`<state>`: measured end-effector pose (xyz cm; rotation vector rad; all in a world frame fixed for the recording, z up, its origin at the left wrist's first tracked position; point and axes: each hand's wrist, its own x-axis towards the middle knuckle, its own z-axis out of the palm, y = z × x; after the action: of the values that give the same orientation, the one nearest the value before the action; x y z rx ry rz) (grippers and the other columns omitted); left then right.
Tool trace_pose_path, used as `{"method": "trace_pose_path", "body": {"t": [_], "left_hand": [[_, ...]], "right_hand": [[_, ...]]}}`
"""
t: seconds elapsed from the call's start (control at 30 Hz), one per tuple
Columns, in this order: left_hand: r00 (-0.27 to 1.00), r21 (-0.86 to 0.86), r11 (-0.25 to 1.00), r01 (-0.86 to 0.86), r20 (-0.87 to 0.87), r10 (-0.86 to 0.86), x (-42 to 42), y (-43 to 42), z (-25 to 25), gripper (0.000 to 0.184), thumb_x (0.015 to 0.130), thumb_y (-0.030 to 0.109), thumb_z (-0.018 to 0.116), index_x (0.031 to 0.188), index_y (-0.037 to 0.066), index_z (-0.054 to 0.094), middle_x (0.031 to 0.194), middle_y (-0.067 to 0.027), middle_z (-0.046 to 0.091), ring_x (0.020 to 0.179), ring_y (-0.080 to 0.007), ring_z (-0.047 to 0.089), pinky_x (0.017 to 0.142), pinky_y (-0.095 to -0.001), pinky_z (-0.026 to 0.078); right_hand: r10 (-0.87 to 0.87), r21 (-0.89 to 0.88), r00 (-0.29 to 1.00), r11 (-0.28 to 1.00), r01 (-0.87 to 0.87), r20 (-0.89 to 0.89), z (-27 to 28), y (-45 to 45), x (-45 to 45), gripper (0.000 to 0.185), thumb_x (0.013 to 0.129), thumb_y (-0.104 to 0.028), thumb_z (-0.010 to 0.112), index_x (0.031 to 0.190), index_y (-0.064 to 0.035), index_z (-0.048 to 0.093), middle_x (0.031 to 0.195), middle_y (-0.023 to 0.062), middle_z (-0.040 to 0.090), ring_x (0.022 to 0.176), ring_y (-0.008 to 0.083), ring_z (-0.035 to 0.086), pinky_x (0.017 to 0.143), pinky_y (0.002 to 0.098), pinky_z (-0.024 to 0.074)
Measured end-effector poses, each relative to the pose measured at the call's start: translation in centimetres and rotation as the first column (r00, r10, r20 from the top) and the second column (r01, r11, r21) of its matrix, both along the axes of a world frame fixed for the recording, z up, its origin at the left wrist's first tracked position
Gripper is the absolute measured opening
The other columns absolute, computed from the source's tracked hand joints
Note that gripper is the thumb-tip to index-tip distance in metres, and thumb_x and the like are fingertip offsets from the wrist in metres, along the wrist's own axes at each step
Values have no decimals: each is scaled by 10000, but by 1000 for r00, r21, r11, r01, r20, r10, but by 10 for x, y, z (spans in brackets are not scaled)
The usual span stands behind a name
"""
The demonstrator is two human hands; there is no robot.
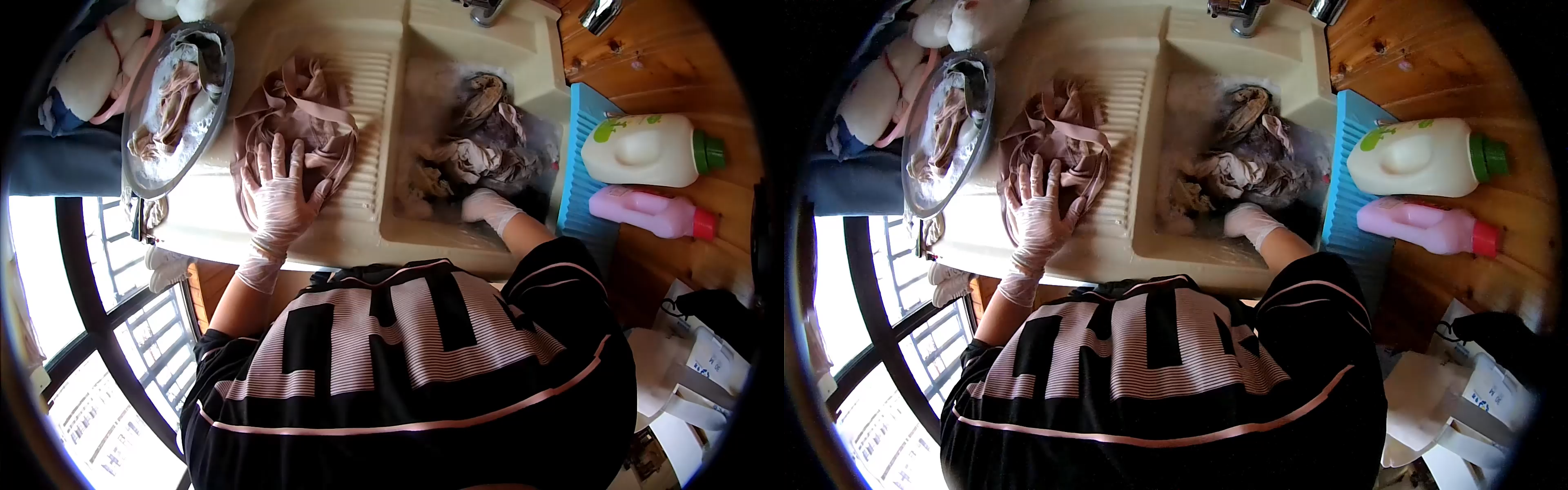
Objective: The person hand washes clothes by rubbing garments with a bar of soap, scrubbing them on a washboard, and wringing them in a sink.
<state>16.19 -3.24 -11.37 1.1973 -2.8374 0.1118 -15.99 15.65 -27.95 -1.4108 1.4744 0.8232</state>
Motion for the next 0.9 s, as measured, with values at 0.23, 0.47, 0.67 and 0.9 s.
{"method": "trace_pose_path", "body": {"t": [0.23,0.47,0.67,0.9], "left_hand": [[999,15,999,46,-30,-45,-6,-11,-3,765,782,530,634,1370,76,452,1437,-193,369,1326,-407,308,1069,-621,178],[998,75,997,27,-59,-22,-12,-15,-12,800,760,523,640,1384,70,428,1437,-164,372,1352,-407,265,1094,-608,142],[999,102,995,-14,-35,17,-17,-16,-9,836,758,572,626,1399,83,405,1441,-145,379,1355,-393,274,1098,-613,129],[998,163,986,-36,-43,43,-20,-20,-1,827,765,569,622,1408,100,395,1433,-134,385,1347,-379,285,1098,-607,110]], "right_hand": [[25,-48,980,999,-16,197,46,-40,7,376,750,-280,608,967,13,699,955,205,682,960,357,632,824,426,497],[-551,-605,639,277,747,537,35,-203,-39,334,834,-149,551,1133,-33,645,1124,204,641,1062,285,605,915,376,460],[-634,-669,735,441,599,240,-11,-255,-22,398,886,-247,531,1204,-13,583,1269,150,566,1188,303,531,974,383,425],[-62,-769,993,638,-41,-105,-45,-168,12,289,886,-277,529,1048,-80,666,1093,138,641,1105,294,578,904,400,456]]}}
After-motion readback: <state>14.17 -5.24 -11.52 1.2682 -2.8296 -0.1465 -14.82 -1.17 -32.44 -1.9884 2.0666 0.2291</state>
